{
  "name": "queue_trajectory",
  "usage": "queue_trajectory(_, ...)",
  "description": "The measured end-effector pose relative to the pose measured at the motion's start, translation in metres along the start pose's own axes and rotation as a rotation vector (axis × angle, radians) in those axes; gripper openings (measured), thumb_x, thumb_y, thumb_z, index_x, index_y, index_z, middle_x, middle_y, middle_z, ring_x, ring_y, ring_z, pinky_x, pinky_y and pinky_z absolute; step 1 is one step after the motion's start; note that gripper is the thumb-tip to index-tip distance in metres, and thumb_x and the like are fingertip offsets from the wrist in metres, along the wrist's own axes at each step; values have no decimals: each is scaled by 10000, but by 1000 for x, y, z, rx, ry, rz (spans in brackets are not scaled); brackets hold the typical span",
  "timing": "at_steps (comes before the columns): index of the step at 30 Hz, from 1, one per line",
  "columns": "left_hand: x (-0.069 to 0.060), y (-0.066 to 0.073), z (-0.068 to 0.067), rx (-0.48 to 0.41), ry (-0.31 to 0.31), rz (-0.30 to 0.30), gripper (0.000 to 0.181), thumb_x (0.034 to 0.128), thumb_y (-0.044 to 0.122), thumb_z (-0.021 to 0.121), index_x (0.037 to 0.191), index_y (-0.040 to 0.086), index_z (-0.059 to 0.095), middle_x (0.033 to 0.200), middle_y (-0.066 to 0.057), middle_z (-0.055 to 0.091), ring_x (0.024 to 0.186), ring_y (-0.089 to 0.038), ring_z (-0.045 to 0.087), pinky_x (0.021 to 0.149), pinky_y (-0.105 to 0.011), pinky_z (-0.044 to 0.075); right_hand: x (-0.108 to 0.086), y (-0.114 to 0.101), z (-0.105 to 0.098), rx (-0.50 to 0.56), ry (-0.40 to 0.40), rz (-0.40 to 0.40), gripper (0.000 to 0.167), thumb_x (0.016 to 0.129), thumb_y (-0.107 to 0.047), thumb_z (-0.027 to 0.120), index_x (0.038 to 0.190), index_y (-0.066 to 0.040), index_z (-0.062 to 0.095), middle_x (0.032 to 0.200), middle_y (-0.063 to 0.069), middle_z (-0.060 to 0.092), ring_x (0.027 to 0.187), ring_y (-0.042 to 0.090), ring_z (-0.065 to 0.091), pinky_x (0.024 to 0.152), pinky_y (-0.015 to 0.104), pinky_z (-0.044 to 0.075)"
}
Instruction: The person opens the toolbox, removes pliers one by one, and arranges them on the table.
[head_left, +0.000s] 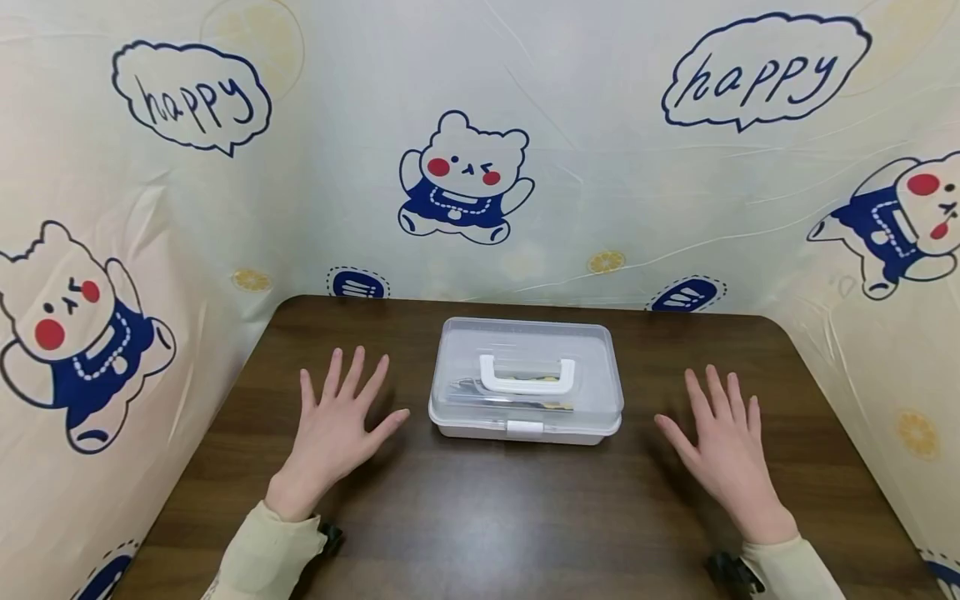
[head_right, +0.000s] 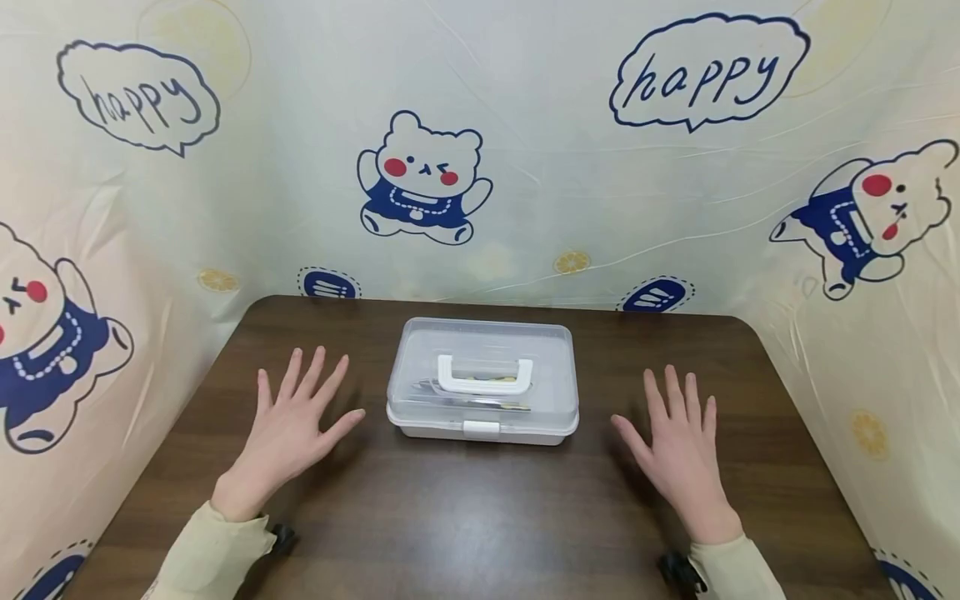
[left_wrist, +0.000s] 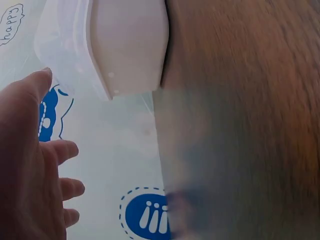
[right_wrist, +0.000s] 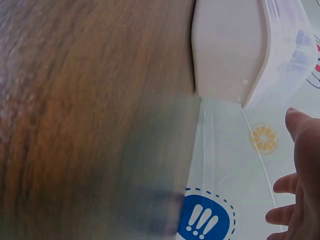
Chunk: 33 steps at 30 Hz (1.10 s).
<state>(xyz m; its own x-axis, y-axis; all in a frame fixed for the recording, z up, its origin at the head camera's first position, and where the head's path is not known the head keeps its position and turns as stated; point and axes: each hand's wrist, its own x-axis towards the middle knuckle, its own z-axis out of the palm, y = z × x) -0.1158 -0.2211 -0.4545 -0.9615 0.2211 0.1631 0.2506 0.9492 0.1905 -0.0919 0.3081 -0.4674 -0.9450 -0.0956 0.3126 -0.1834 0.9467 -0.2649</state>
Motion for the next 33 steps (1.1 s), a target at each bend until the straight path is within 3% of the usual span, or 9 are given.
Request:
queue_trajectory(5, 4, 5, 3, -104, 38, -39, 858, 974, 708, 527, 1620, 158, 394, 1670, -218, 311, 1548, -473, 195, 1173, -786, 52, 2, 0, 2, 22, 46, -20, 740, 992, -422, 686, 1526, 28, 441, 1571, 358, 364, 1475, 582, 258, 1153, 773, 190)
queue_trajectory(8, 7, 12, 3, -252, 58, -76, 779, 1011, 633, 545, 1564, 90, 471, 1594, -230, 435, 1480, -462, 347, 1195, -716, 194, 4, -5, 2, 53, 120, -60, 618, 955, -295, 744, 1410, 73, 547, 1455, 349, 505, 1383, 568, 408, 1095, 736, 328)
queue_trajectory(12, 11, 22, 7, -463, 66, -125, 691, 1036, 570, 558, 1483, 44, 556, 1484, -212, 565, 1368, -420, 520, 1125, -624, 414, 4, -17, 1, 131, 198, -88, 437, 915, -145, 768, 1277, 67, 645, 1281, 285, 645, 1259, 501, 539, 1006, 676, 435)
queue_trajectory(14, 14, 28, 10, -561, 59, -142, 657, 1039, 550, 572, 1454, 41, 583, 1443, -200, 604, 1315, -391, 583, 1075, -589, 482, 3, -25, 0, 174, 228, -88, 369, 907, -97, 768, 1233, 46, 670, 1196, 244, 684, 1180, 440, 584, 959, 601, 476)
queue_trajectory(18, 20, 37, 15, -706, 55, -150, 589, 1040, 497, 606, 1412, 40, 618, 1388, -180, 650, 1221, -343, 662, 993, -516, 561, 2, -41, -2, 272, 284, -103, 258, 886, -23, 782, 1135, -12, 714, 1039, 119, 717, 978, 256, 616, 831, 322, 505)
queue_trajectory(22, 25, 44, 17, -767, 55, -165, 553, 1044, 463, 616, 1408, 46, 625, 1381, -168, 662, 1225, -333, 665, 985, -513, 565, 1, -58, -2, 392, 296, -148, 238, 852, 28, 811, 1051, -86, 749, 937, -7, 698, 783, 71, 581, 661, 111, 470)
queue_trajectory(26, 30, 51, 17, -801, 46, -182, 548, 1052, 425, 618, 1440, 39, 603, 1395, -170, 656, 1238, -339, 660, 991, -525, 558, 1, -75, 3, 477, 273, -203, 265, 827, 54, 827, 1003, -135, 764, 881, -63, 711, 716, 6, 602, 618, 100, 502)
queue_trajectory(33, 33, 64, 21, -866, 50, -210, 581, 1036, 378, 658, 1475, 8, 568, 1430, -202, 620, 1283, -341, 634, 1056, -519, 514, 1, -97, 16, 567, 202, -355, 267, 780, 67, 854, 969, -115, 806, 894, -25, 778, 765, 58, 702, 690, 133, 567)
